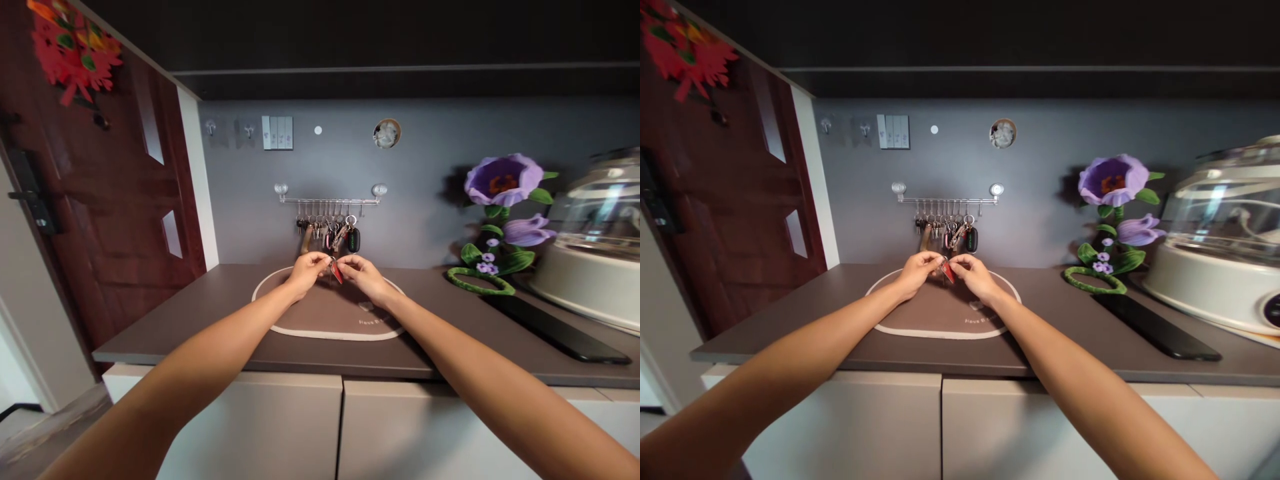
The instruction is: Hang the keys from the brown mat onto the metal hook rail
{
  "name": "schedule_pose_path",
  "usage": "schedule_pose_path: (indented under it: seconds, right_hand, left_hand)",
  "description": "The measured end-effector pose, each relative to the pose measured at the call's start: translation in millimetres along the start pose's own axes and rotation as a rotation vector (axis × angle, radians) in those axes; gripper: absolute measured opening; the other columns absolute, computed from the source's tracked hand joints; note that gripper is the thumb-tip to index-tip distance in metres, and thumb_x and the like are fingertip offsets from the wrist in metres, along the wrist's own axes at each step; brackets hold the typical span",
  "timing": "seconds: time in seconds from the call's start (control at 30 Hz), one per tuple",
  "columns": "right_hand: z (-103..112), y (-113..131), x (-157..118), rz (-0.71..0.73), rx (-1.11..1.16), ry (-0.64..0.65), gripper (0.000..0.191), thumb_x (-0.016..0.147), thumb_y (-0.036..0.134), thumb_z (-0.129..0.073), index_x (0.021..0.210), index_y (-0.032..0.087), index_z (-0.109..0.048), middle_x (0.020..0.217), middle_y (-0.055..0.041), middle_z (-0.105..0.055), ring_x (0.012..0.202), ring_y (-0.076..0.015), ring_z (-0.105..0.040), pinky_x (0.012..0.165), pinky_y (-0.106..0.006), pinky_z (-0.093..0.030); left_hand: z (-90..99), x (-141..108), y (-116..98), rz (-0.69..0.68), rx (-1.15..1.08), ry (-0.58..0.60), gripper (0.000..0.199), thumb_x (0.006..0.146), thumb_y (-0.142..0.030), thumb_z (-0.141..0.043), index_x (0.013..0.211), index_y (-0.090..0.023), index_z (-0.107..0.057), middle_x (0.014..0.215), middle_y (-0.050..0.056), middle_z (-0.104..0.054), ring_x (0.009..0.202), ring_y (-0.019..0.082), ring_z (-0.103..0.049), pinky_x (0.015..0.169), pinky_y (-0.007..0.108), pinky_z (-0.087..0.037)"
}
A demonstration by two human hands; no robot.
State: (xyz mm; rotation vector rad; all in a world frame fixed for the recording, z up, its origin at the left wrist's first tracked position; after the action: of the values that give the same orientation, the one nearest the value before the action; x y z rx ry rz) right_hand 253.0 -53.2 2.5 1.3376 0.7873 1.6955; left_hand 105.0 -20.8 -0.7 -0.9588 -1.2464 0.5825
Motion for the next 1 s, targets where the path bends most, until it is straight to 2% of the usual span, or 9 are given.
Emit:
schedule_pose_path:
  seconds: [0.3, 0.47, 0.57, 0.8, 1.0]
  right_hand:
    - [-4, 10, -4, 0.044, 0.056, -0.025, 0.028, 0.066, 0.041, -0.060, 0.073, 0.015, -0.053, 0.061, 0.0032, -0.055, 0.054, -0.0076, -0.048, 0.057, -0.022, -0.040]
    - [0, 6, -3, 0.040, 0.087, -0.046, 0.029, 0.064, 0.043, -0.061, 0.072, 0.016, -0.052, 0.059, 0.0039, -0.053, 0.051, -0.0077, -0.047, 0.056, -0.023, -0.039]
    - [3, 6, -2, 0.047, 0.109, -0.048, 0.028, 0.066, 0.043, -0.059, 0.072, 0.017, -0.051, 0.058, 0.0039, -0.053, 0.051, -0.0077, -0.046, 0.055, -0.022, -0.039]
    - [18, 11, 4, 0.083, 0.194, -0.206, 0.026, 0.066, 0.040, -0.061, 0.070, 0.016, -0.051, 0.058, 0.0038, -0.051, 0.051, -0.0063, -0.044, 0.052, -0.020, -0.035]
    - [37, 21, 31, -0.021, 0.293, -0.330, 0.020, 0.064, 0.033, -0.062, 0.067, 0.017, -0.051, 0.058, 0.0023, -0.053, 0.054, -0.0090, -0.052, 0.054, -0.022, -0.040]
  left_hand:
    - [-4.4, -4, -2, -0.022, 0.081, 0.027, 0.033, 0.068, -0.041, -0.059, 0.082, -0.012, -0.065, 0.065, 0.002, -0.061, 0.057, 0.009, -0.050, 0.056, 0.023, -0.041]
    - [-2.4, -4, -7, -0.165, 0.296, 0.013, 0.027, 0.070, -0.037, -0.058, 0.081, -0.014, -0.068, 0.078, 0.005, -0.065, 0.073, 0.014, -0.057, 0.070, 0.027, -0.043]
    - [-1.3, -4, -8, -0.227, 0.429, 0.002, 0.024, 0.074, -0.034, -0.055, 0.082, -0.016, -0.068, 0.080, 0.005, -0.064, 0.075, 0.015, -0.057, 0.072, 0.027, -0.043]
    - [1.2, -4, -5, -0.360, 0.676, 0.037, 0.022, 0.079, -0.028, -0.048, 0.078, -0.017, -0.067, 0.075, 0.004, -0.062, 0.071, 0.013, -0.054, 0.068, 0.025, -0.040]
    - [5.7, 0, 4, -0.351, 0.728, 0.020, 0.023, 0.080, -0.026, -0.046, 0.077, -0.016, -0.066, 0.075, 0.004, -0.062, 0.071, 0.013, -0.053, 0.067, 0.025, -0.039]
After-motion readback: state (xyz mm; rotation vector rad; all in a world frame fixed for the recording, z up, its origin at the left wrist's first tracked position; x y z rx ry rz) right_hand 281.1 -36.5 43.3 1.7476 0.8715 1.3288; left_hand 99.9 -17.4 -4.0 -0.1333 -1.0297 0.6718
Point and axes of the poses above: each hand's wrist, its own x-axis towards the middle knuckle, its own z-axis out of the back of the hand, y = z × x, the point moved 2 cm from there along x, towards the middle knuckle
